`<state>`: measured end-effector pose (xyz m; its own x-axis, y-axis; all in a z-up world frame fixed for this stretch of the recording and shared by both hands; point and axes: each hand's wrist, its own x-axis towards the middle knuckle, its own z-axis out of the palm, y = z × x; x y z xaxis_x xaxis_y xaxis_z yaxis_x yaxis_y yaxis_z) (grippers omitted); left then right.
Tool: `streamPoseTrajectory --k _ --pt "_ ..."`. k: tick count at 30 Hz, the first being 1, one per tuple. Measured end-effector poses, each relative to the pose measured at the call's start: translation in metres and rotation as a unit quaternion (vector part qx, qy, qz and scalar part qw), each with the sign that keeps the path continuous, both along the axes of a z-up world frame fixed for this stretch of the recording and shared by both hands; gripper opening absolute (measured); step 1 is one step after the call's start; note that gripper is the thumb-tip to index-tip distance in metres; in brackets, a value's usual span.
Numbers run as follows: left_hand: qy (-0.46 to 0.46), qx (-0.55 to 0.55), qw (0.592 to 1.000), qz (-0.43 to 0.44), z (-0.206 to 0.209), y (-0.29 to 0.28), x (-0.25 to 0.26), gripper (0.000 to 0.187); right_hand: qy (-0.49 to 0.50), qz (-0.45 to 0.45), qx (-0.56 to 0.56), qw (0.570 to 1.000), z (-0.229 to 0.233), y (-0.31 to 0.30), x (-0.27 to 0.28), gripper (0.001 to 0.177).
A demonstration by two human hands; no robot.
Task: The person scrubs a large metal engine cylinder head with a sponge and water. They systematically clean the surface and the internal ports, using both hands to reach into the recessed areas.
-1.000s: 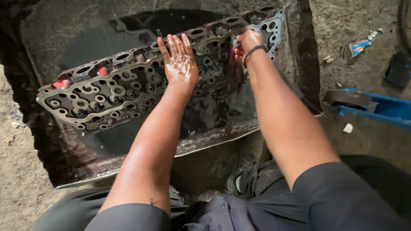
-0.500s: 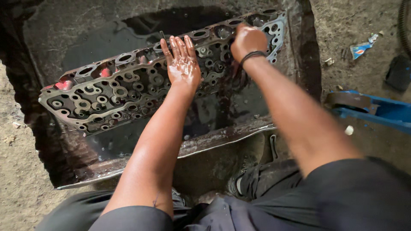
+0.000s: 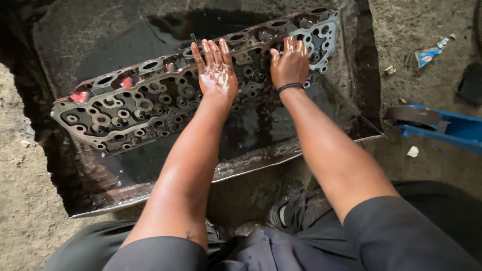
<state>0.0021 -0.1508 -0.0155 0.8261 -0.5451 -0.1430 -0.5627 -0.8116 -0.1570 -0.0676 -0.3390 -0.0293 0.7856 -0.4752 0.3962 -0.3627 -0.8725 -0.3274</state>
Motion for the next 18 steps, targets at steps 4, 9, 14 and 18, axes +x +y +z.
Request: streamPoseTrajectory --k 4,9,14,18 --pt "0.000 -0.007 1.000 0.004 -0.004 0.000 0.000 0.075 0.009 0.094 -0.015 0.995 -0.004 -0.024 -0.006 0.031" --pt "0.037 0.028 0.999 -0.002 0.017 0.003 -0.003 0.104 0.163 0.304 -0.205 0.916 0.030 -0.059 0.006 0.017" --pt "0.047 0.036 0.998 0.004 0.031 0.001 -0.005 0.127 0.199 0.315 -0.212 0.903 0.033 -0.065 0.023 0.019" --pt "0.053 0.049 0.997 0.003 0.017 0.000 -0.002 0.125 0.147 0.192 -0.082 0.967 0.004 -0.066 0.024 0.010"
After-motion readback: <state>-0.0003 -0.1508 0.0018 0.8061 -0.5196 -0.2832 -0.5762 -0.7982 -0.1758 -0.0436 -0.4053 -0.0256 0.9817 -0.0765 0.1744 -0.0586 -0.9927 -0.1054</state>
